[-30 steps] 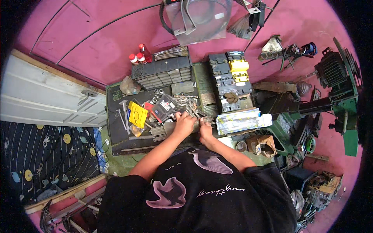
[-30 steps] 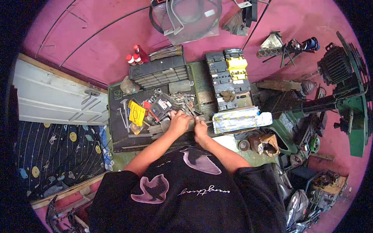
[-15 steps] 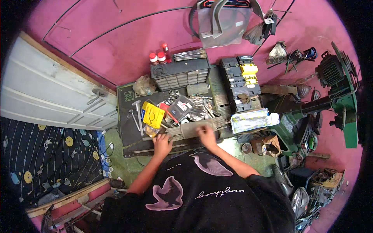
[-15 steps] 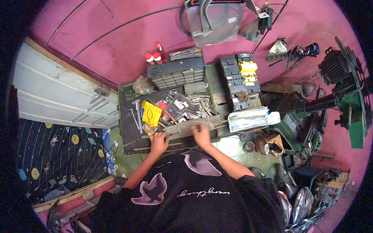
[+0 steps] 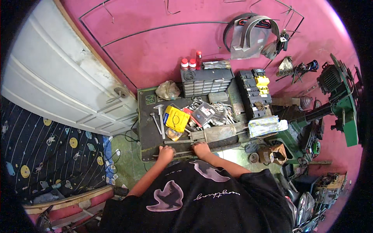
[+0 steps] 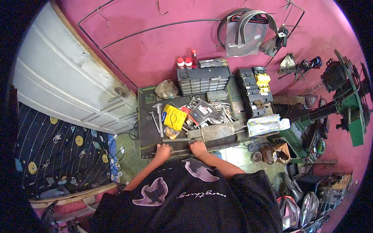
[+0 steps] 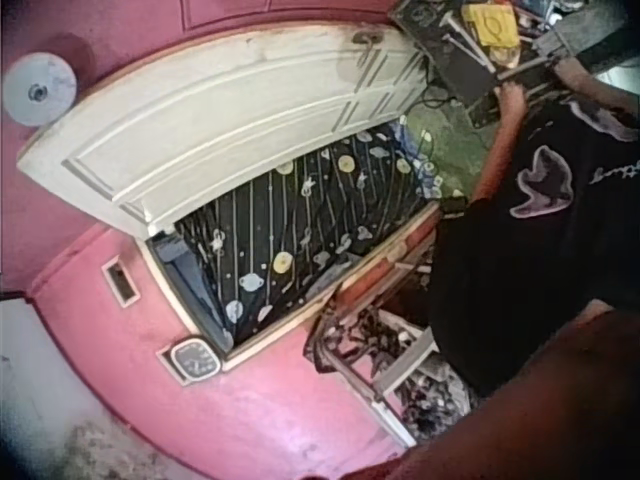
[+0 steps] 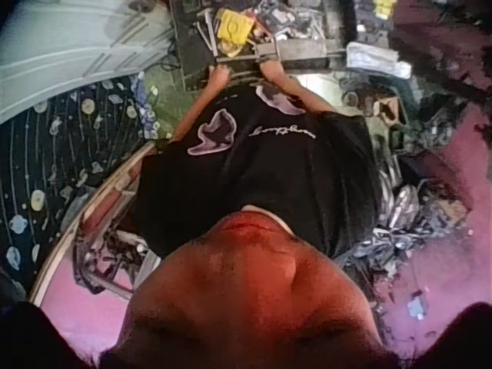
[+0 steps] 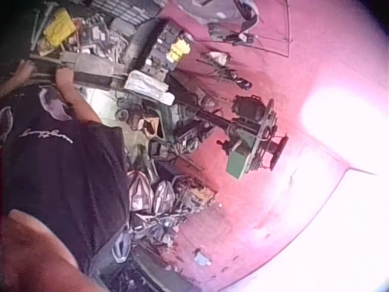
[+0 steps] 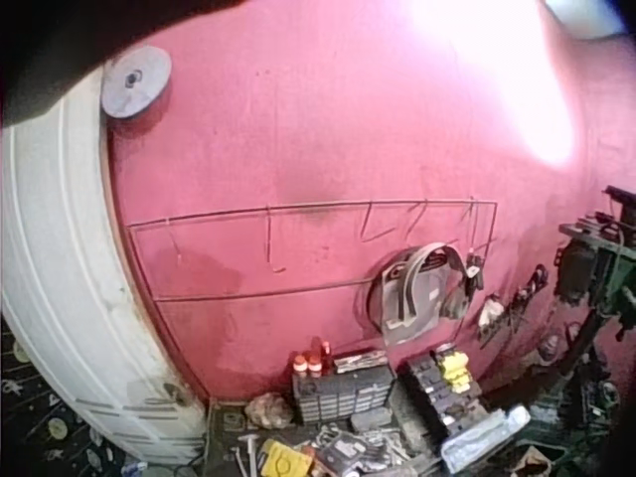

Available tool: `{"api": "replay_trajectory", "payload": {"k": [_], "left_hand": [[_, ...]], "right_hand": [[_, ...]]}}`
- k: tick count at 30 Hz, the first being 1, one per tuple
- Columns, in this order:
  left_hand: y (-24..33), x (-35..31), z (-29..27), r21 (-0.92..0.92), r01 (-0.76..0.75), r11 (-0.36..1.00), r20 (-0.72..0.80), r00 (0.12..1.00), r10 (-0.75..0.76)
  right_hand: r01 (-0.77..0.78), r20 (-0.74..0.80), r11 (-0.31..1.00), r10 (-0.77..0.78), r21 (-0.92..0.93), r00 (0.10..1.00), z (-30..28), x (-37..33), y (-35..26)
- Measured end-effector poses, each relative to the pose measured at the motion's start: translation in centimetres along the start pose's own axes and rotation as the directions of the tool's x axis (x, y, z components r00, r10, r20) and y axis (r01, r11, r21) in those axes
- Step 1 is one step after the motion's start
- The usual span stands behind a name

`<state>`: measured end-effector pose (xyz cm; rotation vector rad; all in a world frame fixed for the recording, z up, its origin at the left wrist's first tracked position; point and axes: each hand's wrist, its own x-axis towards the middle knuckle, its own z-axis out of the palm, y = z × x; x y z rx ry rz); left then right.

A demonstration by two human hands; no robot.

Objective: The person repeatedly picks up, aligns, and stacks metal rods on a cluttered workbench. They handle the rods one by one, adjusting their positions and grouping them into a neat pile.

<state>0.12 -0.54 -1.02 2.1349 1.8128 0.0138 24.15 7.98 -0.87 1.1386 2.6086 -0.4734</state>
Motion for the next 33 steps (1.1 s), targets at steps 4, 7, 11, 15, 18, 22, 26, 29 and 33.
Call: {"api": "replay_trajectory", "payload": {"k": [4,7,11,15,18,22,26,29,33], "left_hand": [[0.0,-0.3,0.3,0.061,-0.099,0.993,-0.047,0.994,0.102],[-0.5,-0.6,0.5,0.025,-0.153,0.988,-0.102,0.983,0.155],[-0.5,-0.5,-0.4,0.058,-0.216,0.975,-0.146,0.964,0.222],[-0.7,-0.4,-0.2,0.067,-0.196,0.978,-0.191,0.96,0.206],[-0.5,-0.6,-0.3,0.044,-0.166,0.985,-0.224,0.959,0.171],[-0.6,-0.7,-0.3,0.046,-0.152,0.987,-0.304,0.939,0.158],[-0.7,-0.8,0.2,0.036,-0.048,0.998,-0.191,0.98,0.054],[-0.5,-0.6,-0.2,0.045,-0.057,0.997,-0.177,0.982,0.064],[-0.3,-1.0,-0.1,0.07,-0.111,0.991,-0.205,0.971,0.123]], "right_hand": [[-0.002,0.071,0.993,0.01,-0.117,0.997,0.4,0.8,-0.5],[0.057,0.005,0.98,-0.057,-0.189,0.998,0.0,0.5,-0.7],[0.097,-0.111,0.963,-0.129,-0.251,0.985,-0.1,-0.7,-1.2],[0.087,-0.173,0.973,-0.125,-0.212,0.977,0.2,-0.8,-1.4],[0.076,-0.199,0.976,-0.118,-0.206,0.973,0.6,-1.0,-1.4],[0.048,-0.124,0.98,-0.073,-0.193,0.99,0.5,-0.7,-1.2],[0.013,-0.014,0.973,-0.017,-0.229,1.0,0.0,0.4,-1.5],[0.031,-0.077,0.968,-0.052,-0.249,0.996,-0.7,0.0,-1.9],[0.075,-0.234,0.961,-0.14,-0.268,0.962,0.5,-0.4,-2.3]]}}
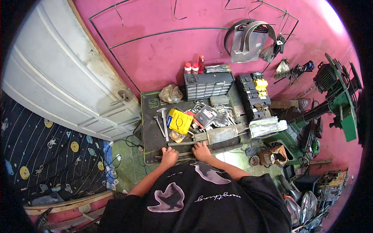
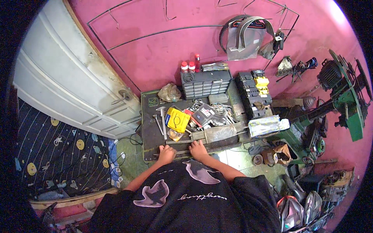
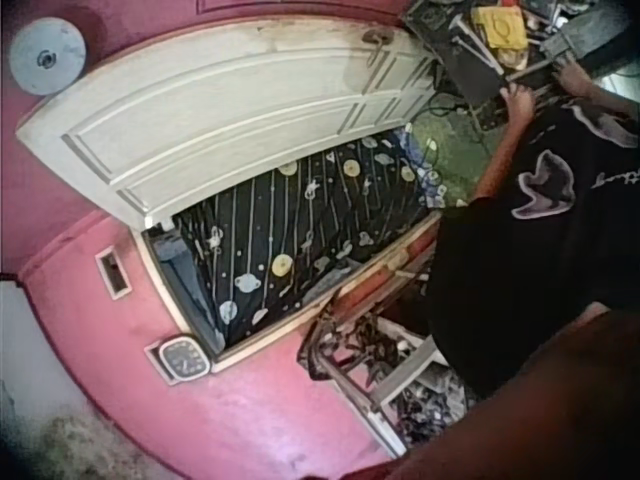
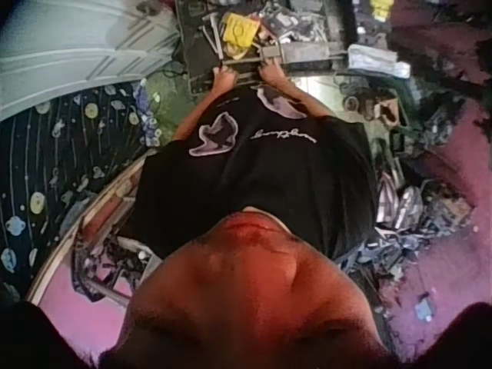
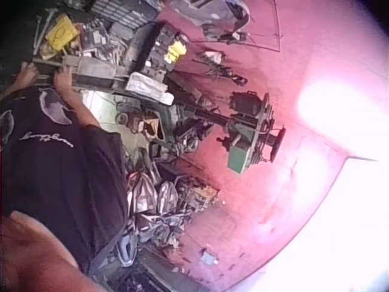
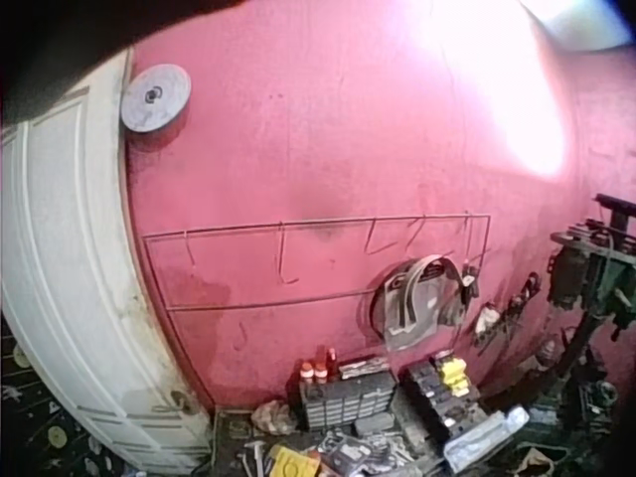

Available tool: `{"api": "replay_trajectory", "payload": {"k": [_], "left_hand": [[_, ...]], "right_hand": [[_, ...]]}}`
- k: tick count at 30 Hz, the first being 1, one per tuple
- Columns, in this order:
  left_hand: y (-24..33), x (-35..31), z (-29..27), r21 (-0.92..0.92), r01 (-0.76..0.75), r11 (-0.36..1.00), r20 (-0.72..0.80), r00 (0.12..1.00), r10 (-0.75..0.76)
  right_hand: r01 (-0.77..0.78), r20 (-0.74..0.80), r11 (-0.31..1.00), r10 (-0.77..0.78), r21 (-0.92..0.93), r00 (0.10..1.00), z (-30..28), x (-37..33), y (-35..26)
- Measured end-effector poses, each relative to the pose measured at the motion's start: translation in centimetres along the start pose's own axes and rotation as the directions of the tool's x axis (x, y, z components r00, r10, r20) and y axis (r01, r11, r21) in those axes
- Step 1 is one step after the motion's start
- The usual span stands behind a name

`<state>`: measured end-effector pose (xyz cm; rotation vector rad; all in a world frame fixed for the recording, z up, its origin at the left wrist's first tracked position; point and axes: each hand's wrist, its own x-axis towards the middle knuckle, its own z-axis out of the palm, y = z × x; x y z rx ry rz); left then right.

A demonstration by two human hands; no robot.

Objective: The person repeatedly picks up, aligns, and stacks metal rods on a cluttered workbench. They handle the rods one by one, adjusting their positions and grouping them into a neat pile.

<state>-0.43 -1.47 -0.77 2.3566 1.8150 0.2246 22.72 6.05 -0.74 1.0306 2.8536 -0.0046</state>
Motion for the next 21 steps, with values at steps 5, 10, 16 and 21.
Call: {"api": "replay_trajectory", "payload": {"k": [5,10,16,21], "left_hand": [[0.5,-0.3,-0.3,-0.072,0.005,0.997,-0.074,0.997,-0.01],[0.3,-0.7,-0.2,-0.081,0.058,0.995,-0.034,0.998,-0.061],[0.5,0.3,-0.9,-0.111,0.233,0.966,0.13,0.967,-0.218],[-0.3,0.1,0.6,-0.037,0.098,0.994,0.026,0.995,-0.097]], "right_hand": [[-0.055,0.076,0.996,0.049,0.074,0.996,0.1,-0.1,-0.1],[-0.076,0.25,0.995,0.057,0.067,0.967,-2.1,0.6,0.0],[-0.063,0.293,0.995,0.037,0.081,0.955,-1.2,2.2,0.4],[0.032,0.201,0.999,-0.037,0.028,0.979,0.2,2.1,0.7]]}}
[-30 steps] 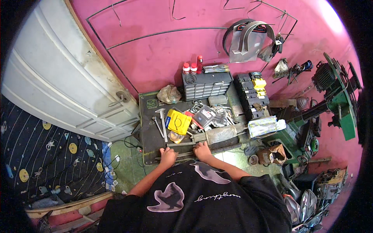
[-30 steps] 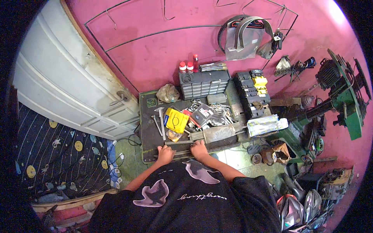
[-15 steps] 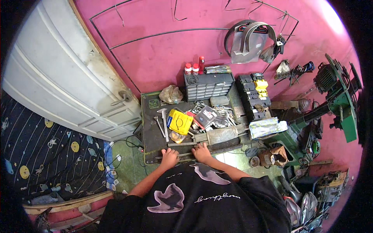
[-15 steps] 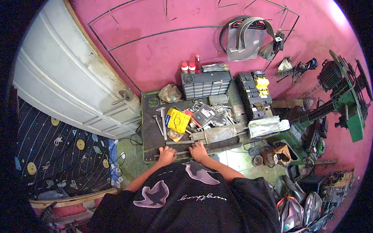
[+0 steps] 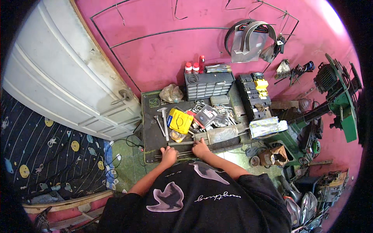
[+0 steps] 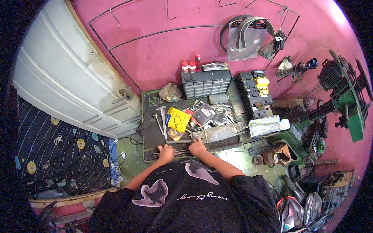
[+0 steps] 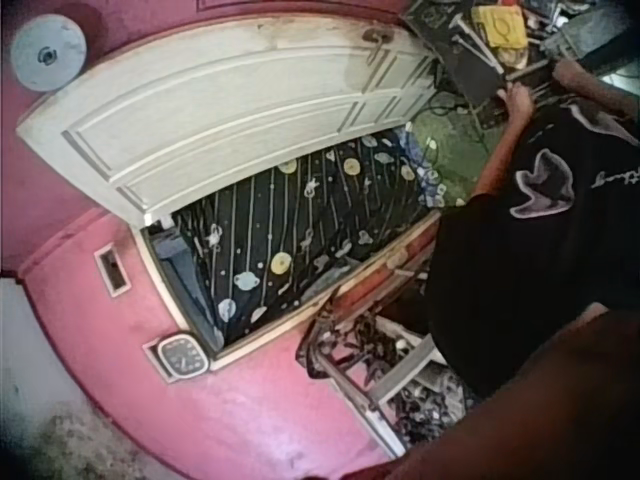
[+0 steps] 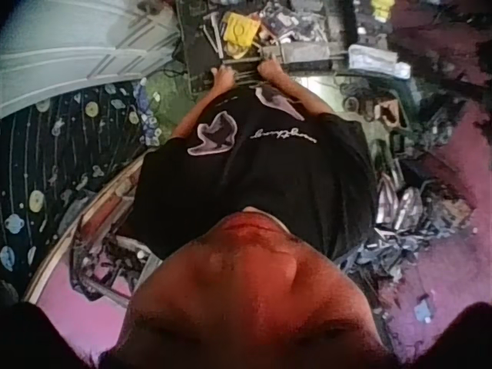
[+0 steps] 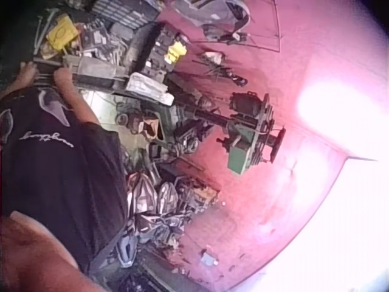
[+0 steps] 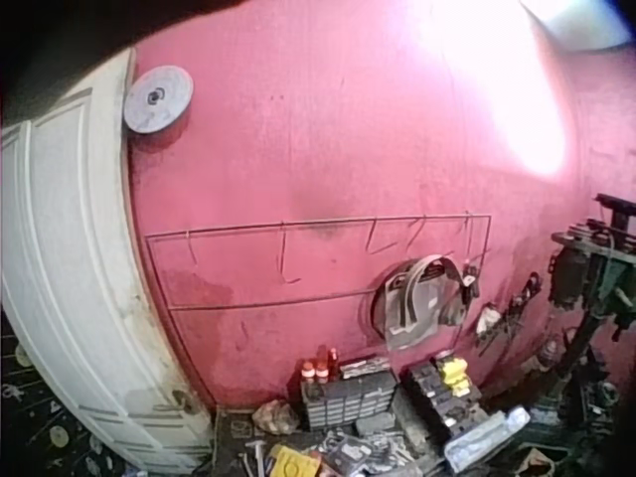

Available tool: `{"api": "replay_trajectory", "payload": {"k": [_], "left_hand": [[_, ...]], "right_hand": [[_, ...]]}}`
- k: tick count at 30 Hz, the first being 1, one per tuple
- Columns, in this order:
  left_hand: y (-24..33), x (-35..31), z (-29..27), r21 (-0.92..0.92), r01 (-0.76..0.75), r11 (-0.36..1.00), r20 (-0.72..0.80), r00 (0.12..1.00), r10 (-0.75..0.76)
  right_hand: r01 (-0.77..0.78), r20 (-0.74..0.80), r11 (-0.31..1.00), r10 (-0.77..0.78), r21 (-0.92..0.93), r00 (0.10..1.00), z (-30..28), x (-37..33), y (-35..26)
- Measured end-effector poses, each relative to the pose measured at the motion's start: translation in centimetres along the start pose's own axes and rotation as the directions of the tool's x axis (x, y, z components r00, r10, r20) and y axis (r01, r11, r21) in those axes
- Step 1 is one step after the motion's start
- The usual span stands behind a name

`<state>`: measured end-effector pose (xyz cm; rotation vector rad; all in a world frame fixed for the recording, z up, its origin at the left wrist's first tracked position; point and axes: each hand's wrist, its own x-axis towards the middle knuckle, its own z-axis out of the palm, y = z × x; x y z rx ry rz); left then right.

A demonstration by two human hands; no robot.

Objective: The person repeatedly picks up, aligns, and stacks metal rods on a cluttered workbench. They handle the rods one by one, adjusting their positions and grouping them into a neat pile.

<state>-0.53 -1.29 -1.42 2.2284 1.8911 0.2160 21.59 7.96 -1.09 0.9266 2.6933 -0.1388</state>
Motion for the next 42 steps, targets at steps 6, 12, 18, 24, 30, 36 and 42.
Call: {"api": "replay_trajectory", "payload": {"k": [6,12,18,24,30,36,42], "left_hand": [[0.0,0.1,0.3,-0.016,-0.039,0.999,-0.003,0.999,0.039],[0.0,0.3,-0.4,0.007,-0.112,0.994,-0.02,0.993,0.113],[0.2,0.3,-0.6,-0.024,-0.091,0.996,-0.009,0.996,0.091],[0.5,0.4,-0.9,-0.051,-0.069,0.996,0.002,0.998,0.069],[0.8,0.7,-1.5,-0.051,-0.053,0.997,0.076,0.996,0.057],[0.9,1.0,-1.7,-0.036,-0.113,0.993,0.096,0.989,0.116],[0.9,1.4,-1.2,0.069,-0.126,0.99,0.119,0.986,0.117]], "right_hand": [[-0.027,0.061,0.999,0.024,0.042,0.998,-0.2,0.2,0.4],[0.102,-0.059,0.995,-0.103,-0.019,0.993,0.4,0.0,0.7],[0.045,-0.147,0.999,-0.041,0.02,0.988,0.3,-1.3,0.1],[0.05,-0.077,0.999,-0.049,0.013,0.996,-0.2,-1.2,0.3],[0.052,-0.117,0.997,-0.045,0.057,0.992,0.8,-1.4,0.5],[0.034,-0.051,0.987,-0.026,0.155,0.998,0.3,-1.4,0.8],[0.056,0.052,0.989,-0.064,0.135,0.997,0.6,-1.0,1.7]]}}
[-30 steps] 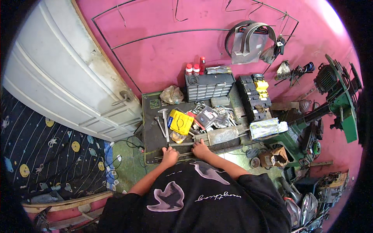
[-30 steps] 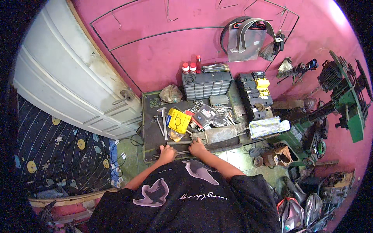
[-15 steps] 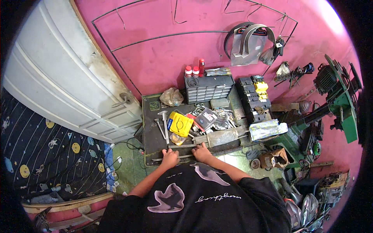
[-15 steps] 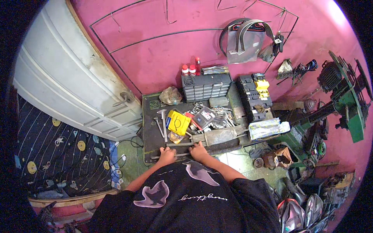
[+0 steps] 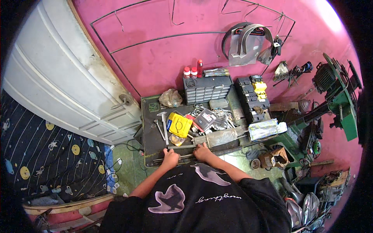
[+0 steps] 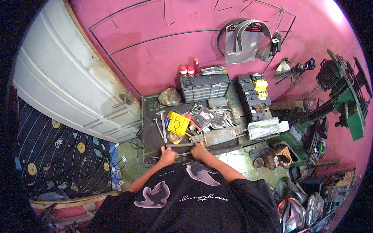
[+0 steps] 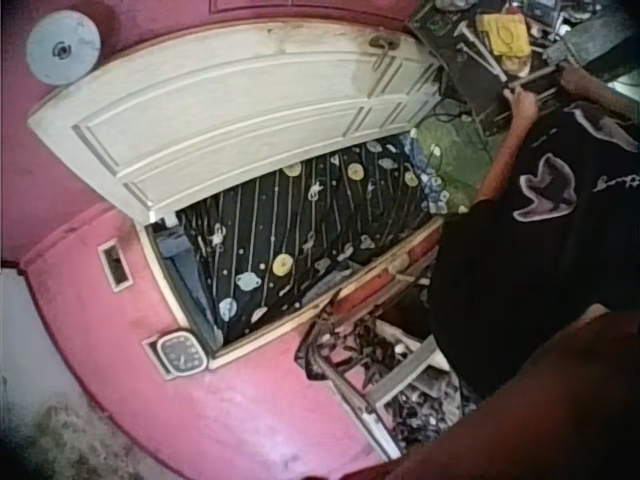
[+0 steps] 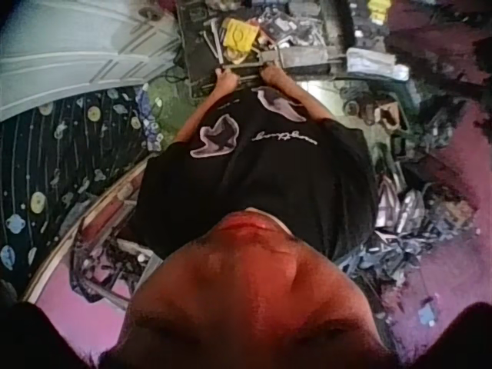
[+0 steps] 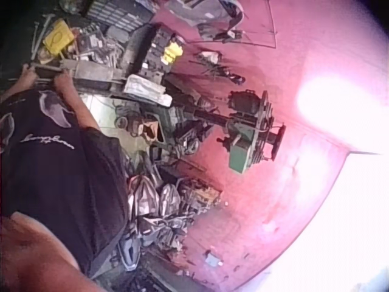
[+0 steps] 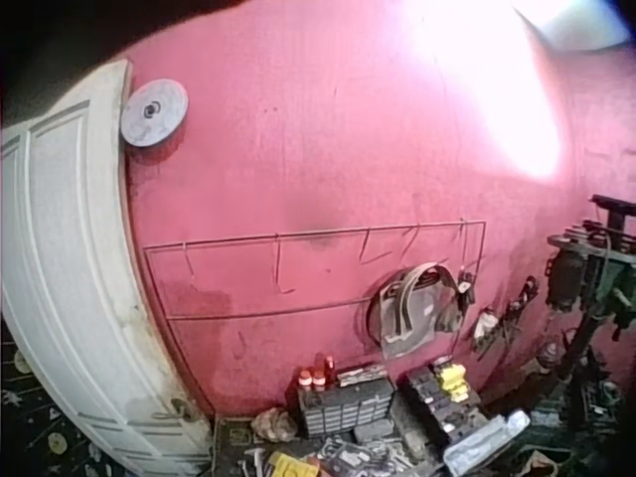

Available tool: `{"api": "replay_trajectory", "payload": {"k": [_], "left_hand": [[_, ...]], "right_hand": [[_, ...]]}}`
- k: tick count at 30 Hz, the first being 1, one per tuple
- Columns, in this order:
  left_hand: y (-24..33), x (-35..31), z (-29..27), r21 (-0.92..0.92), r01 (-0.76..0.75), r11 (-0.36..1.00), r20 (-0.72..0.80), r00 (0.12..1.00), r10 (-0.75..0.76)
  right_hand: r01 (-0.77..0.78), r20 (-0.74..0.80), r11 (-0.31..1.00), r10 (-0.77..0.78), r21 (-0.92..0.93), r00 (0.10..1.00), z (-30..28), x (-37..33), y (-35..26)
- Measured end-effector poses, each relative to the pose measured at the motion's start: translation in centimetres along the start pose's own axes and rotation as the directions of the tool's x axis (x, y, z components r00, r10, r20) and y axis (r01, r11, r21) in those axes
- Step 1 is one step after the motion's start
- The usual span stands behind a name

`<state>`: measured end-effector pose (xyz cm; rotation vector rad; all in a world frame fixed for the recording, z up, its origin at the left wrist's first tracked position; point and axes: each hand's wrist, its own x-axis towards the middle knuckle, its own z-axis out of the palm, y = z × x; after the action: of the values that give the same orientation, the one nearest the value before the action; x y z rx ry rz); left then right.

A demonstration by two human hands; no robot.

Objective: The person repeatedly picks up, aligns, and stacks metal rods on a cluttered workbench. They handle the rods one by one, adjusting their positions and grouping them into a neat pile.

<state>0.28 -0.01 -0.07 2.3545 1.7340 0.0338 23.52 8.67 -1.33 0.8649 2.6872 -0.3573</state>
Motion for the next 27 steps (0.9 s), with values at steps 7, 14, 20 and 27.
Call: {"api": "replay_trajectory", "payload": {"k": [7,14,20,27], "left_hand": [[-1.4,-1.0,-2.1,-0.043,0.137,0.99,-0.115,0.983,-0.141],[-2.4,-1.2,-4.2,-0.317,0.167,0.934,-0.215,0.946,-0.242],[-2.0,0.6,-5.2,-0.614,-0.019,0.789,-0.284,0.938,-0.198],[1.2,2.0,-8.2,-0.869,-0.091,0.485,-0.2,0.963,-0.178]], "right_hand": [[-0.146,-0.007,0.989,0.146,-0.016,0.989,-4.9,-0.7,1.2],[-0.175,-0.131,0.936,0.223,0.305,0.966,-15.6,-5.5,1.4],[0.302,-0.353,0.503,0.006,0.81,0.936,-24.2,-8.5,-0.6],[0.429,-0.661,0.683,0.104,0.591,0.743,-26.2,-8.0,-4.7]]}}
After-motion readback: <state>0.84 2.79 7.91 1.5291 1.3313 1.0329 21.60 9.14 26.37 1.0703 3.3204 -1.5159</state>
